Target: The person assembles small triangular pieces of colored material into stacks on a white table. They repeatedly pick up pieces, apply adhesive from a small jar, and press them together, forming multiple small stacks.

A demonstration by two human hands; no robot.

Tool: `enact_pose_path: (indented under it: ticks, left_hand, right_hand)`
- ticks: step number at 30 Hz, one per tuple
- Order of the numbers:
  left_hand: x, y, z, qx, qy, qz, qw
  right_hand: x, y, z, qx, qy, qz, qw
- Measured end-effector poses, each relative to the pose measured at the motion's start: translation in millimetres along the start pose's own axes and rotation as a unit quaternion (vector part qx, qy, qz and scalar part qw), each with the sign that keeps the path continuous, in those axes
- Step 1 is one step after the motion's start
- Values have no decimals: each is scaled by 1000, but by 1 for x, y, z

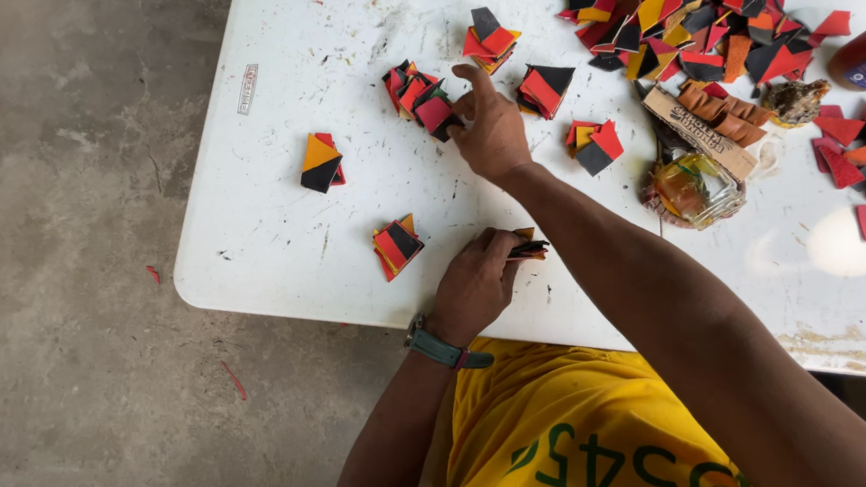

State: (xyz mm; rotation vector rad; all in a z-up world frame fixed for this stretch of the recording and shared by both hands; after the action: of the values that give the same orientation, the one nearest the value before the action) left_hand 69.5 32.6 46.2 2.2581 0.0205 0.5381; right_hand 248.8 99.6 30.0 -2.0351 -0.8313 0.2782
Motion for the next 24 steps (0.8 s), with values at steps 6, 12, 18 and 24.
enact_pose_path:
  ticks: [6,12,18,24]
  left_hand:
    - [-1,-10,0,-29,31,-38,998]
    - [-7,-8,0,31,61,-28,997]
    - [-8,5,-8,51,114,-1,992]
    - [0,-10,0,-6,33,-13,999]
  right_hand:
    - [-49,10,-45,89,-131,19,987]
    - [-126,11,-75,43,-205,26,977]
    - [-139,9,-78,6,-195,1,981]
    - [-112,1,-78,-13,-197,-62,978]
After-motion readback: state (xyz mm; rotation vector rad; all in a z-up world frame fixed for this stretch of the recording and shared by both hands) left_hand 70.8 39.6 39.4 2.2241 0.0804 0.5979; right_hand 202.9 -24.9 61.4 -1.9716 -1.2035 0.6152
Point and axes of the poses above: each hand's wrist, its own x-axis towards the middle knuckle, its own z-axis out of the palm, y = z × x, the point moved 9 cm from there along x, towards the middle knuckle, and after that the axes turned 7 degrees about z, right-handed, at the moved point
